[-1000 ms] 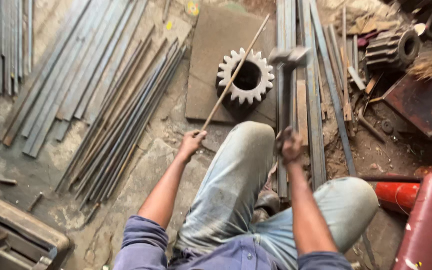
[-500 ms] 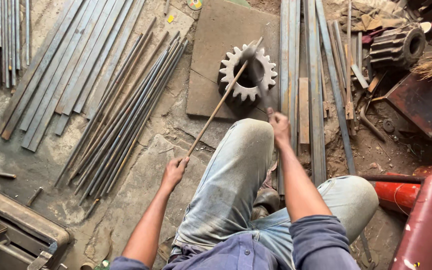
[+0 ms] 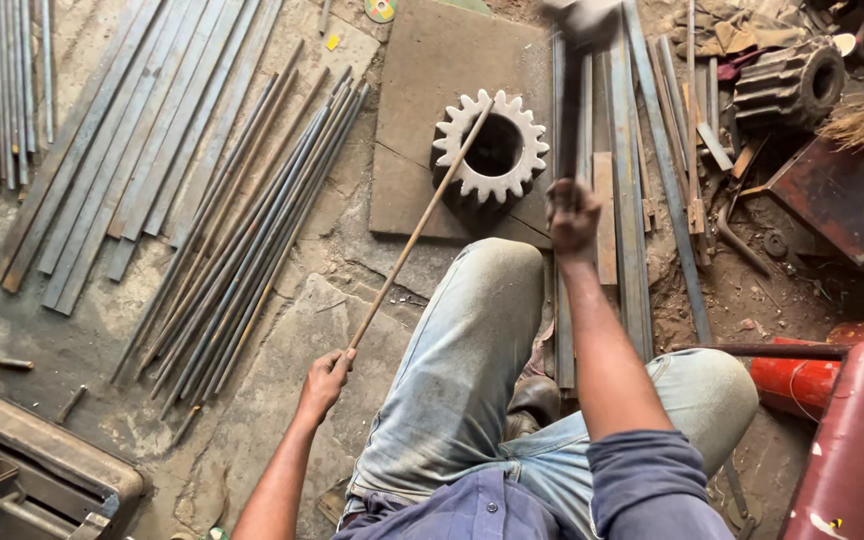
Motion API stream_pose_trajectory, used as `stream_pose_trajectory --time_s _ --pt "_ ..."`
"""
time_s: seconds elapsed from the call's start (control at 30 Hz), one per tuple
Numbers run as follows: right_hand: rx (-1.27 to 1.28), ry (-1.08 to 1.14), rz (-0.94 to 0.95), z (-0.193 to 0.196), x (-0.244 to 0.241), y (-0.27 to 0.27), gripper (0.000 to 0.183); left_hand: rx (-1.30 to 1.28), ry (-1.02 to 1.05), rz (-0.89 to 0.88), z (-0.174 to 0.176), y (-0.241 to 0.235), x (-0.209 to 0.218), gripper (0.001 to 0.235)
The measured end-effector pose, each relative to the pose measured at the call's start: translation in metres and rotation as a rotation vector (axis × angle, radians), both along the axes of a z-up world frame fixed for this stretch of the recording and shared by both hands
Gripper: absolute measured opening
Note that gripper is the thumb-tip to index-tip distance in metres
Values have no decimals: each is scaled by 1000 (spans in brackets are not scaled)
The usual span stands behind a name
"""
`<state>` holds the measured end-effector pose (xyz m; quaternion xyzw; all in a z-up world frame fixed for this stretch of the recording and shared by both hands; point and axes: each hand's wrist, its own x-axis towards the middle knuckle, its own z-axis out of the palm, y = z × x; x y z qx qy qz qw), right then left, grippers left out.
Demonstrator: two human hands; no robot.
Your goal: The person uses a hammer to strike a metal rod against a large gear-shaped object on the floor, handling the rod to reposition it between strikes.
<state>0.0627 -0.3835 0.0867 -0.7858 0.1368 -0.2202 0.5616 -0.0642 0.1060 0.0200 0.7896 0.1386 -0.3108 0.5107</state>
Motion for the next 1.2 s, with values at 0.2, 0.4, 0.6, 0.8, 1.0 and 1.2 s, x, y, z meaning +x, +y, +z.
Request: stream_pose_trajectory --time_s 0.2,0.4,0.6,0.8,1.0,1.2 --pt "-64 634 -58 -38 -10 11 61 29 -49 -5 -3 6 -15 44" --pt "216 173 -36 35 22 16 64 31 49 14 -11 12 -20 46" --pt "223 -115 -34 69 59 19 56 -45 262 84 -12 12 -22 48" --pt "-49 536 -78 -25 45 6 59 -189 445 95 -21 8 -19 54" --pt "-349 849 -257 -89 -23 -9 62 6 313 67 -24 -2 -33 61" --pt "-414 811 -282 -78 -93 -11 62 220 -141 -43 -11 -29 -26 67"
